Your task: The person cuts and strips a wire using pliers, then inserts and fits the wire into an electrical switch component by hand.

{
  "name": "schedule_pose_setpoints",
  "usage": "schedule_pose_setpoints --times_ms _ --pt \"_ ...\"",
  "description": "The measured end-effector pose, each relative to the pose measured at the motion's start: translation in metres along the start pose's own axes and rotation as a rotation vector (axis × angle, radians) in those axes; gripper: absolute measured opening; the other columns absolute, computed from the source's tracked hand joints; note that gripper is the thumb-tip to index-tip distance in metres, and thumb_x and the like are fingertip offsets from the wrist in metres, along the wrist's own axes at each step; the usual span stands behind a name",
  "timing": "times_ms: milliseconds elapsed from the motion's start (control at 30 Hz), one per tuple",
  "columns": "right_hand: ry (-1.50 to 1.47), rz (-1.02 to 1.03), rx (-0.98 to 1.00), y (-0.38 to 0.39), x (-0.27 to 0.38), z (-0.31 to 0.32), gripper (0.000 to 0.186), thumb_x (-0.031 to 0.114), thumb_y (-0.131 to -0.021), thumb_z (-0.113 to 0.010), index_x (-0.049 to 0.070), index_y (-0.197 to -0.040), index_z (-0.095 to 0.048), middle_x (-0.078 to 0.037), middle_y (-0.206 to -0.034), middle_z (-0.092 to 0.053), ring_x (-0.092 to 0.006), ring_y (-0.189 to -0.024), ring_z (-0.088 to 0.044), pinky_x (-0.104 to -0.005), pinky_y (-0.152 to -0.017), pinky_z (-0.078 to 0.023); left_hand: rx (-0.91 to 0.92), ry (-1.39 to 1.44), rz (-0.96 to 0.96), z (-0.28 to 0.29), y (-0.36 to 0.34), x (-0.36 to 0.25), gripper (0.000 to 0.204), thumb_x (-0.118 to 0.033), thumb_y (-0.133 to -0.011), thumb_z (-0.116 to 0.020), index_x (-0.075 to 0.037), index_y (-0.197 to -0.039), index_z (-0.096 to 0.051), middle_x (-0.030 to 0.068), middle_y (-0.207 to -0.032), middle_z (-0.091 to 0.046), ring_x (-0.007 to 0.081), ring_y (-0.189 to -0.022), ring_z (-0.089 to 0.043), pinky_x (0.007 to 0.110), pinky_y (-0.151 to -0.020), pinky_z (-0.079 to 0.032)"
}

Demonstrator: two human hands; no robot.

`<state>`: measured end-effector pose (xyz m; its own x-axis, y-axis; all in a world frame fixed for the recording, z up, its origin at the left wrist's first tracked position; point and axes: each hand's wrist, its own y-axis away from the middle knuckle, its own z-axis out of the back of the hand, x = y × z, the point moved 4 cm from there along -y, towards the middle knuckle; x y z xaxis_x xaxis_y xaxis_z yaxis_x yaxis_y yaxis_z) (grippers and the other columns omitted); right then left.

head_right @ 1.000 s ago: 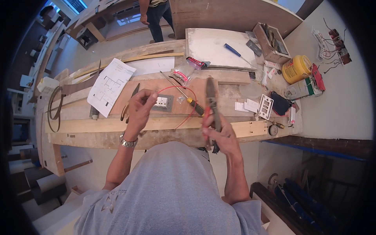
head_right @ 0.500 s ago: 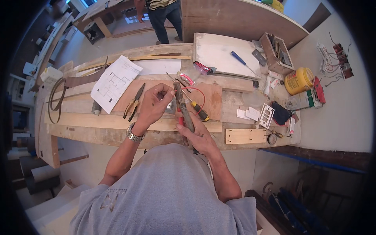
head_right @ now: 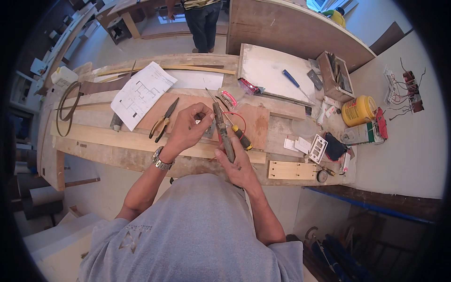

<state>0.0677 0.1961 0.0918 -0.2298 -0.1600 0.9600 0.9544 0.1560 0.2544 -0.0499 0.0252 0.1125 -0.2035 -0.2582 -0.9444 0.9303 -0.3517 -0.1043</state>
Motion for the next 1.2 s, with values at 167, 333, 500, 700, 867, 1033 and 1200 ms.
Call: schedule_pose_setpoints --times_ms 167,333,500,700,867,1033,1200 --pt "-0.154 0.022 -0.176 -0.002 -0.022 -0.012 0.044 0.043 -0.112 -0.059 0.002 -0.130 -0.057 -0.003 -0.092 -0.064 -0.0118 -0.080 -0.063 -0.0300 -0.071 -0.052 0.009 -0.062 -0.012 -0.003 0.003 0.000 0.013 -0.014 -0.102 -0.071 -0.001 -0.101 -0.071 0.0003 -0.086 -0.066 0.0075 -0.080 -0.054 0.027 -0.066 -0.042" --pt "-0.149 -0.136 -0.024 -0.003 -0.038 -0.015 0.045 0.045 -0.113 -0.056 0.001 -0.118 -0.058 -0.004 -0.090 -0.063 -0.0117 -0.079 -0.061 -0.0297 -0.065 -0.051 0.018 -0.139 -0.088 -0.007 0.010 -0.003 0.013 -0.013 -0.100 -0.071 -0.001 -0.100 -0.071 0.0037 -0.084 -0.066 0.0122 -0.080 -0.056 0.029 -0.065 -0.043" --pt "-0.126 -0.151 -0.111 -0.003 -0.048 -0.021 0.039 0.043 -0.109 -0.065 0.006 -0.098 -0.058 0.001 -0.072 -0.056 -0.0096 -0.066 -0.054 -0.0302 -0.061 -0.045 0.053 -0.134 -0.056 -0.011 0.011 -0.004 0.013 -0.013 -0.101 -0.072 0.000 -0.099 -0.071 0.0046 -0.084 -0.067 0.0128 -0.079 -0.055 0.030 -0.064 -0.043" --pt "-0.142 -0.083 -0.169 -0.007 -0.076 -0.026 0.037 0.037 -0.105 -0.072 0.005 -0.094 -0.059 0.000 -0.074 -0.056 -0.0105 -0.072 -0.051 -0.0307 -0.065 -0.045 0.080 -0.097 -0.013 -0.022 0.014 -0.001 0.013 -0.012 -0.100 -0.071 0.001 -0.099 -0.071 0.0047 -0.084 -0.067 0.0135 -0.077 -0.056 0.032 -0.064 -0.044" --pt "0.048 0.018 -0.264 -0.014 -0.081 -0.019 0.037 0.034 -0.103 -0.074 0.001 -0.097 -0.059 -0.002 -0.083 -0.059 -0.0126 -0.078 -0.056 -0.0314 -0.072 -0.049 0.040 -0.181 -0.055 -0.029 0.013 0.011 0.014 -0.012 -0.100 -0.070 0.002 -0.098 -0.069 0.0084 -0.080 -0.066 0.0165 -0.071 -0.056 0.034 -0.063 -0.044" --pt "-0.149 -0.036 -0.260 -0.003 -0.074 -0.007 0.031 0.029 -0.103 -0.075 0.003 -0.113 -0.061 -0.002 -0.091 -0.062 -0.0098 -0.080 -0.062 -0.0312 -0.075 -0.052 0.053 0.036 0.082 -0.023 0.009 0.037 0.017 -0.013 -0.101 -0.070 0.002 -0.095 -0.068 0.0038 -0.073 -0.062 0.0096 -0.065 -0.051 0.032 -0.058 -0.039" --pt "-0.110 0.015 -0.039 0.000 -0.069 -0.007 0.033 0.027 -0.107 -0.070 0.005 -0.129 -0.058 -0.006 -0.110 -0.063 -0.0144 -0.100 -0.065 -0.0359 -0.088 -0.057 0.141 0.157 0.164 -0.020 0.005 0.033 0.020 -0.018 -0.104 -0.070 0.002 -0.099 -0.071 0.0005 -0.083 -0.068 0.0072 -0.077 -0.059 0.028 -0.070 -0.048"
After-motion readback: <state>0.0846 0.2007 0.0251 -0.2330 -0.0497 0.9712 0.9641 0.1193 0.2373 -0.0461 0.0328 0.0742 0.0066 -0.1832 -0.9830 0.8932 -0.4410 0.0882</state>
